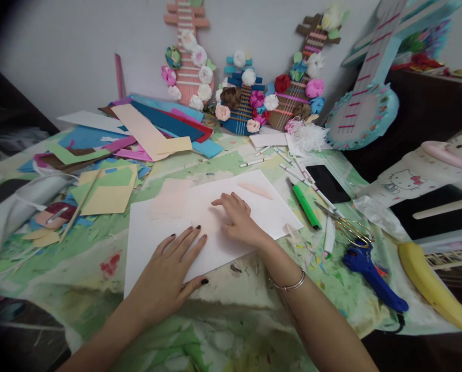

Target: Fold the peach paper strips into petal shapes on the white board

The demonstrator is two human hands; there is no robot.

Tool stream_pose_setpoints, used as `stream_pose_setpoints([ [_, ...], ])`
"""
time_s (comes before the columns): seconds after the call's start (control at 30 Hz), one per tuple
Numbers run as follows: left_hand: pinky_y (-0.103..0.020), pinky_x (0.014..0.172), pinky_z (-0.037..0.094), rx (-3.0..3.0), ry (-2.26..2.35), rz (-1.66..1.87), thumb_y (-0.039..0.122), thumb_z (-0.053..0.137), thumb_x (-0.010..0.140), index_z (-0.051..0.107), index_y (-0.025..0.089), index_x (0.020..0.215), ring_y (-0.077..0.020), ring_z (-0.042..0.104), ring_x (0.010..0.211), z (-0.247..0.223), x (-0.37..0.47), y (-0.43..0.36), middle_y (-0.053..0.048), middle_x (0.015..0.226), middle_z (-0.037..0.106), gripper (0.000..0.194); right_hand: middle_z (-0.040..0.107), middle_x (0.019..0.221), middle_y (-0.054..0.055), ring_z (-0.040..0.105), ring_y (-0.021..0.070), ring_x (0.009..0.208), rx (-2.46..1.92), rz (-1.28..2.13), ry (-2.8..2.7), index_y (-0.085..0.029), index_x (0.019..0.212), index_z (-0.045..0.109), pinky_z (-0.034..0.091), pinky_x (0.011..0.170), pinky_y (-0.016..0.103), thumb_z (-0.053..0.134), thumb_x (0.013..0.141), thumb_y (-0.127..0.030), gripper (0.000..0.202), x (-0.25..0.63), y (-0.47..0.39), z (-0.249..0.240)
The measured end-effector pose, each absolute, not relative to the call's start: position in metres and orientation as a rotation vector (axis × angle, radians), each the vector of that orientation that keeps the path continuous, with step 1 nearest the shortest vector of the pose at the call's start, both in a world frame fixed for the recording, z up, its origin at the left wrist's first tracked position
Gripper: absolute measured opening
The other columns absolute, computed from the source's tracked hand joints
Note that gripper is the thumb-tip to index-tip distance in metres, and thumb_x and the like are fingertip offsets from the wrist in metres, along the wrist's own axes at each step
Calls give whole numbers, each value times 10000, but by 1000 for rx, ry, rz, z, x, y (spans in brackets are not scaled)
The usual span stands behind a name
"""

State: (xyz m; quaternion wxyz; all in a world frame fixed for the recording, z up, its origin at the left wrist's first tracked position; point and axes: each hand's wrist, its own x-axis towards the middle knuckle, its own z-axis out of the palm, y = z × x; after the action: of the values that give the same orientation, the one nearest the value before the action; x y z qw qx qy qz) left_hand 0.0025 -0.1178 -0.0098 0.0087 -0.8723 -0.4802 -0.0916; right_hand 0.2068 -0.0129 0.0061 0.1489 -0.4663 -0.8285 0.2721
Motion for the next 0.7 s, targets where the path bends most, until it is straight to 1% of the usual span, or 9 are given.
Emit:
stream_pose_setpoints([
  [0.07,-473,1066,256,-2721,-1499,-295,511,407,906,298,167,1435,-290,264,1366,-10,3,-118,-121,1497,297,640,246,1508,103,83,304,1420,-1343,769,-2373,-262,1299,404,133,1075,579,529,742,-201,574,205,-14,5],
  [0.13,-471,1067,252,-2716,-1502,-299,515,410,903,292,165,1438,-291,260,1368,-11,3,-118,-120,1496,299,650,221,1518,116,64,311,1421,-1386,726,-2390,-253,1310,409,118,1084,567,591,751,-289,589,201,-15,6],
  [0.17,-471,1069,247,-2714,-1506,-297,515,412,902,288,165,1439,-290,258,1369,-11,3,-118,-119,1496,298,653,214,1521,119,55,313,1422,-1414,709,-2399,-248,1312,416,111,1089,559,615,744,-303,605,199,-16,6],
  [0.23,-471,1072,236,-2712,-1516,-290,513,414,902,284,166,1440,-287,252,1371,-11,3,-118,-117,1500,290,653,212,1523,120,52,309,1423,-1471,706,-2391,-244,1308,430,108,1096,542,641,724,-274,621,196,-17,7],
  [0.4,-475,1065,225,-2722,-1531,-283,518,408,903,295,168,1433,-280,249,1372,-11,3,-118,-116,1503,283,646,232,1517,108,84,287,1423,-1533,766,-2316,-250,1303,441,130,1104,513,633,708,-191,627,195,-14,9],
  [0.6,-527,984,275,-2675,-1668,-348,583,444,862,373,239,1395,-330,356,1296,-6,18,-113,-141,1414,420,639,243,1512,110,94,292,1420,-1527,753,-2315,-239,1293,458,126,1105,512,633,703,-191,617,196,-13,8],
  [0.7,-551,959,280,-2655,-1726,-377,611,440,848,424,238,1362,-349,387,1264,-4,24,-111,-159,1371,460,635,252,1508,109,100,290,1420,-1515,748,-2309,-239,1284,465,130,1103,514,635,698,-201,611,196,-13,6],
])
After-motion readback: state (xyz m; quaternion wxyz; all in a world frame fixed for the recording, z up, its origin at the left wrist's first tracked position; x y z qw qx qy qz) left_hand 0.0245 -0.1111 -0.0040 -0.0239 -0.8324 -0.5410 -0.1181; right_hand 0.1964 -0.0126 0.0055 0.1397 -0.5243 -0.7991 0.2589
